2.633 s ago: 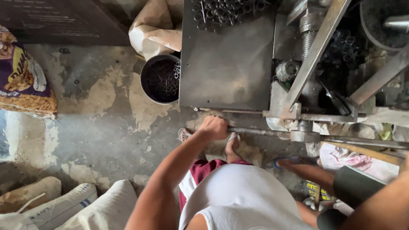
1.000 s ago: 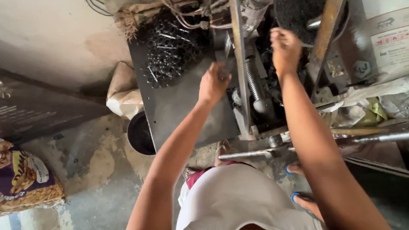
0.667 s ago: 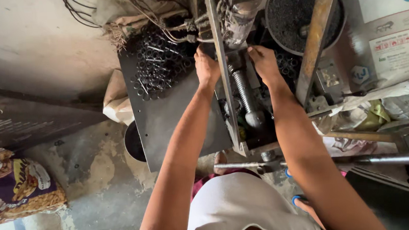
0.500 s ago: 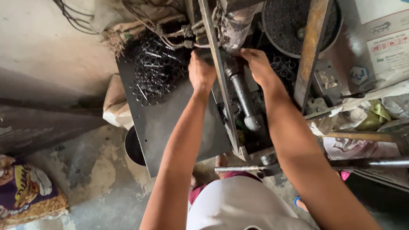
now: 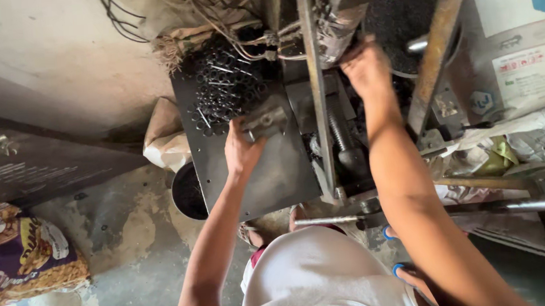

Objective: The person operates a manual machine by turning a crank and placing metal rings into a hopper. The person repeatedly cycles the crank to process the rings, which accumulate on a metal tray.

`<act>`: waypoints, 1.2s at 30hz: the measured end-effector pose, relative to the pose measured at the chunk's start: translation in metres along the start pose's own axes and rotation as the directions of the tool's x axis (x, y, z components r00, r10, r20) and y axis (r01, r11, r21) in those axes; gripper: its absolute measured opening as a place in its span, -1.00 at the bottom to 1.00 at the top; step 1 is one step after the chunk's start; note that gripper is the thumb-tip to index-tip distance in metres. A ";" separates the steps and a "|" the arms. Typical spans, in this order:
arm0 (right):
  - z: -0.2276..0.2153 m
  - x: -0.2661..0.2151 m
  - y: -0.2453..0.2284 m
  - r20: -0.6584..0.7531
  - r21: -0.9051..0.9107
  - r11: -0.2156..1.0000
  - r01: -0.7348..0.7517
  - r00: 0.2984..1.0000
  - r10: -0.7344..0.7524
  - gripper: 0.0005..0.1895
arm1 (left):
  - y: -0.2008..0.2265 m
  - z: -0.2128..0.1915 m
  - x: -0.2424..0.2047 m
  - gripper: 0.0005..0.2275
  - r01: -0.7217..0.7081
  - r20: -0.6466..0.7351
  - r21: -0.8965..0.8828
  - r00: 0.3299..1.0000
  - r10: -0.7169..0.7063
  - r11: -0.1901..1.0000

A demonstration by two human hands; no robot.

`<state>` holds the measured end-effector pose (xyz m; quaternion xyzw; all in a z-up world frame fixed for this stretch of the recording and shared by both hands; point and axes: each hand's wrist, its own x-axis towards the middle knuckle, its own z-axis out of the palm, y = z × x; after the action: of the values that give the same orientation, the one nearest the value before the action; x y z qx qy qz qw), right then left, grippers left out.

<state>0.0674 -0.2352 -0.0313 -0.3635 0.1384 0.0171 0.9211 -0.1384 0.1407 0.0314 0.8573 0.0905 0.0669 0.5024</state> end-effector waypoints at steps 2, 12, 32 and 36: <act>-0.010 0.013 -0.030 -0.117 0.115 0.983 0.146 0.984 -0.133 -0.78 | -0.014 -0.015 -0.011 -0.41 0.031 0.005 0.000 0.999 -0.031 1.000; 0.077 -0.127 -0.023 -0.276 -0.211 0.840 0.500 0.794 -0.542 -0.80 | -0.040 -0.054 -0.119 -0.34 0.056 -0.193 -0.039 0.979 -0.062 0.998; 0.178 -0.342 0.079 0.410 -0.875 0.223 0.430 0.902 -0.133 -0.67 | 0.010 -0.008 -0.045 -0.26 -0.469 0.206 0.321 0.882 0.423 0.823; 0.175 -0.356 0.062 0.508 -0.797 0.227 0.559 0.825 -0.247 -0.73 | 0.022 0.005 -0.025 -0.26 -0.527 0.392 0.452 0.842 0.371 0.719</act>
<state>-0.2405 -0.0469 0.1448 -0.8336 -0.1254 -0.0995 0.5287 -0.1595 0.1199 0.0477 0.9598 -0.1774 0.0405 0.2136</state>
